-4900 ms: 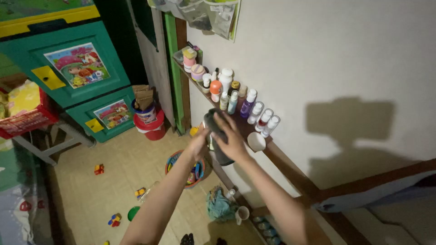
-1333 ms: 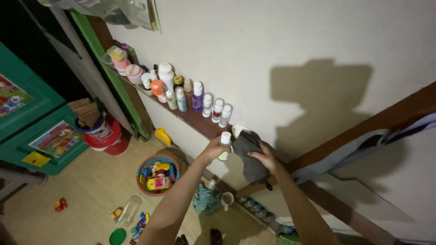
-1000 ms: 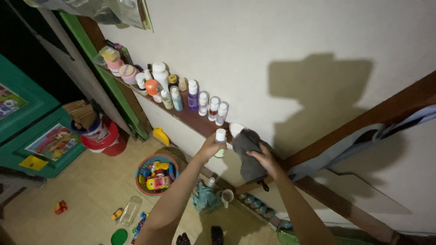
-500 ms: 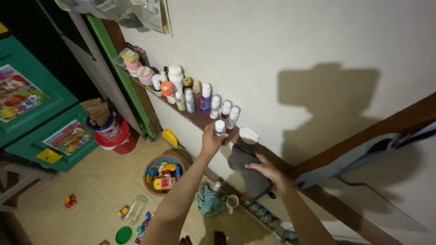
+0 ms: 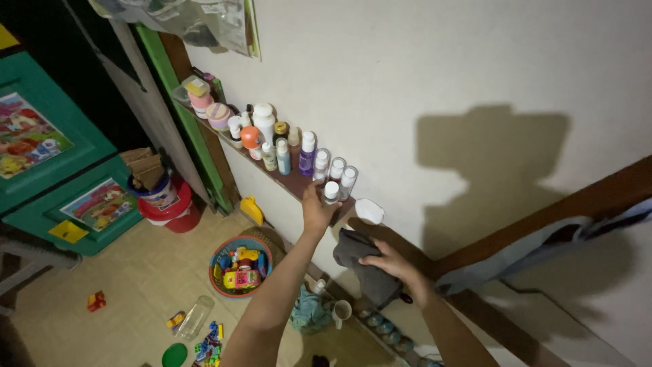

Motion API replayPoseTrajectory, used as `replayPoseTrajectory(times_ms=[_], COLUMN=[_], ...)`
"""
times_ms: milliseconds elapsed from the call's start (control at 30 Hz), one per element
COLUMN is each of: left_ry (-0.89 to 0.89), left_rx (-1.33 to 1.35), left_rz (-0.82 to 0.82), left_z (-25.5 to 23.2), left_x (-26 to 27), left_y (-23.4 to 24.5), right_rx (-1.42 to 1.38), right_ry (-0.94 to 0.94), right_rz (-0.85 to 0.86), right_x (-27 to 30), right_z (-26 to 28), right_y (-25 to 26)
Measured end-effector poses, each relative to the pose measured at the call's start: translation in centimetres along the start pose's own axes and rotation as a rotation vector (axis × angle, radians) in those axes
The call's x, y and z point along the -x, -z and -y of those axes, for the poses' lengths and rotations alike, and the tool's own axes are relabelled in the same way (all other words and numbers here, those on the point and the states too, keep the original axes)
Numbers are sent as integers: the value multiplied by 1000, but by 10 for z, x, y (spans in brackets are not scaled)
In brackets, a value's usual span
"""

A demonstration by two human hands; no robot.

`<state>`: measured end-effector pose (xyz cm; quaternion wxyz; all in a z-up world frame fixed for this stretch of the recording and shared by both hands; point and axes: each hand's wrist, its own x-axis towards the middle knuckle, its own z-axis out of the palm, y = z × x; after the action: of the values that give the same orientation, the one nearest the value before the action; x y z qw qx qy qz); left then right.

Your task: Organizing various bottles on a shelf and cleaning a desk surface with a cloth.

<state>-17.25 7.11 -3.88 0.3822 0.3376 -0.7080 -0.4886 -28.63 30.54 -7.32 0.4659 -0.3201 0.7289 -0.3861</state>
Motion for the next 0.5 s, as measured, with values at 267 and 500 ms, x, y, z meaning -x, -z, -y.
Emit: replayPoseTrajectory(times_ms=[267, 500], left_ry=[-82, -168], left_rx=[-124, -242], left_rz=[-32, -238], left_z=[48, 79], left_x=[-9, -32], left_y=[12, 80], right_rx=[108, 281], right_ry=[120, 53], right_rz=[192, 206], right_x=[-27, -63], right_z=[44, 86], right_y=[-4, -36])
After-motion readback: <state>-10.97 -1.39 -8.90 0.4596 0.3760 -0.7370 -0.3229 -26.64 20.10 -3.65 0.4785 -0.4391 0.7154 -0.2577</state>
